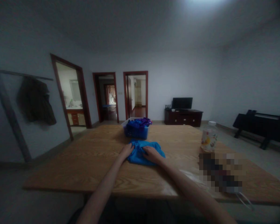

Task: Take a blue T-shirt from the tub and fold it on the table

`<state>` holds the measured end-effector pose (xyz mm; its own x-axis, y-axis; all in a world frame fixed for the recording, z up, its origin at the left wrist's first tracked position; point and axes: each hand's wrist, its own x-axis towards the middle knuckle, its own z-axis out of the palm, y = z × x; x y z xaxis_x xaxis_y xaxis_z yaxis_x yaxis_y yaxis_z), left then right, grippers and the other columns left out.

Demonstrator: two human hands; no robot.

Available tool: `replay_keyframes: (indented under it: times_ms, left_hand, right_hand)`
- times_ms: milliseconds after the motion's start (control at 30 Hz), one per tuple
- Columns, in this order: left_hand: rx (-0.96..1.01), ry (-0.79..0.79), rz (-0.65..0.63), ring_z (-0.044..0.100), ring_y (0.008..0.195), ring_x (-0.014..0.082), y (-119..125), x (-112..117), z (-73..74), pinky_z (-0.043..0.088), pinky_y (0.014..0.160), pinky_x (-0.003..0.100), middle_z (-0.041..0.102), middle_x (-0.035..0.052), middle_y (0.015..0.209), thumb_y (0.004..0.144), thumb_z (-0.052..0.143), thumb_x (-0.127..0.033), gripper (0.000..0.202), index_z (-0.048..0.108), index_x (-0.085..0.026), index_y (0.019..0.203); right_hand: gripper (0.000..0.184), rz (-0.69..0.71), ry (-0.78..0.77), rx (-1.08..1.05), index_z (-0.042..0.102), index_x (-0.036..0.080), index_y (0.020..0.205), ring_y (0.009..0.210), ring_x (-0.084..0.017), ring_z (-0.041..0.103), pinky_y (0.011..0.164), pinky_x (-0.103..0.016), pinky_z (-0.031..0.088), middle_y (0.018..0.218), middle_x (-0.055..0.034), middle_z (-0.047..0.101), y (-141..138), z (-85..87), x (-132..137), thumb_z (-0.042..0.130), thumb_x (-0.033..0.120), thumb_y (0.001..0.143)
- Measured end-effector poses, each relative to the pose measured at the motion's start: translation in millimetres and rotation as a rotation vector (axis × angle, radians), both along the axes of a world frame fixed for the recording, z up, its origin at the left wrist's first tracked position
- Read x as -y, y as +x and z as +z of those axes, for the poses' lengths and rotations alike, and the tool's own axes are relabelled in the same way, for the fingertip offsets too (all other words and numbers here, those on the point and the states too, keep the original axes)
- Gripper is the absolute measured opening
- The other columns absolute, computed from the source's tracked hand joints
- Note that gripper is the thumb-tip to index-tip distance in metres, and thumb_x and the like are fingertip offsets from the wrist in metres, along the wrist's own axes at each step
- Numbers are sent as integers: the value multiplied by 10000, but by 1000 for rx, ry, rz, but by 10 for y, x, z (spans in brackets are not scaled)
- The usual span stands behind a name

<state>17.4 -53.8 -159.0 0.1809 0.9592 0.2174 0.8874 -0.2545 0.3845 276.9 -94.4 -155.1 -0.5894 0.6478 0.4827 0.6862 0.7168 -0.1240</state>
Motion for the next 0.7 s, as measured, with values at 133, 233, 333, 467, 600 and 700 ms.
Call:
replay_keyframes:
  times_ms: [133, 233, 333, 467, 600, 700]
  left_hand:
    - [-9, -5, 10, 767, 1204, 286, 3, -15, -17, 535, 1063, 346, 816, 168, 1298, 1143, 451, -370, 327, 716, -193, 1216]
    - [-5, 6, 6, 764, 1197, 280, 11, -3, -8, 536, 1069, 345, 814, 161, 1296, 1140, 461, -367, 310, 712, -196, 1205]
    - [19, 71, -13, 751, 1216, 269, 46, 37, 40, 533, 1081, 336, 798, 150, 1325, 1145, 463, -366, 297, 693, -204, 1239]
    - [35, 129, -2, 737, 1241, 273, 179, 123, 106, 521, 1098, 343, 795, 137, 1326, 1152, 466, -388, 296, 697, -221, 1227]
    - [24, 145, -95, 742, 1251, 301, 411, 221, 59, 522, 1086, 360, 785, 167, 1346, 1140, 502, -386, 304, 707, -203, 1271]
    - [-2, 157, -177, 740, 1268, 322, 593, 303, 4, 525, 1083, 377, 778, 189, 1346, 1117, 545, -385, 311, 698, -186, 1301]
  right_hand:
    - [146, -71, -41, 0, 748, 172, 1116, 1062, -263, 753, 948, -324, 519, 1165, -132, 820, 111, 59, -70, 636, 246, 1057]
    - [174, -143, -78, -5, 748, 180, 1152, 1067, -255, 756, 945, -316, 517, 1187, -128, 824, 161, 57, -124, 605, 243, 1076]
    - [207, -207, -112, -10, 750, 179, 1193, 1079, -250, 761, 932, -301, 509, 1205, -132, 826, 171, 42, -160, 586, 250, 1089]
    - [233, -227, -142, -9, 746, 162, 1236, 1130, -258, 762, 959, -297, 501, 1263, -157, 819, 152, 32, -179, 580, 252, 1099]
    - [192, -213, -165, 6, 741, 169, 1189, 1134, -253, 758, 974, -295, 493, 1259, -153, 815, 151, 9, -201, 601, 184, 1059]
    - [162, -202, -157, 8, 732, 169, 1132, 1126, -247, 754, 971, -294, 493, 1233, -153, 812, 176, -29, -229, 590, 170, 1053]
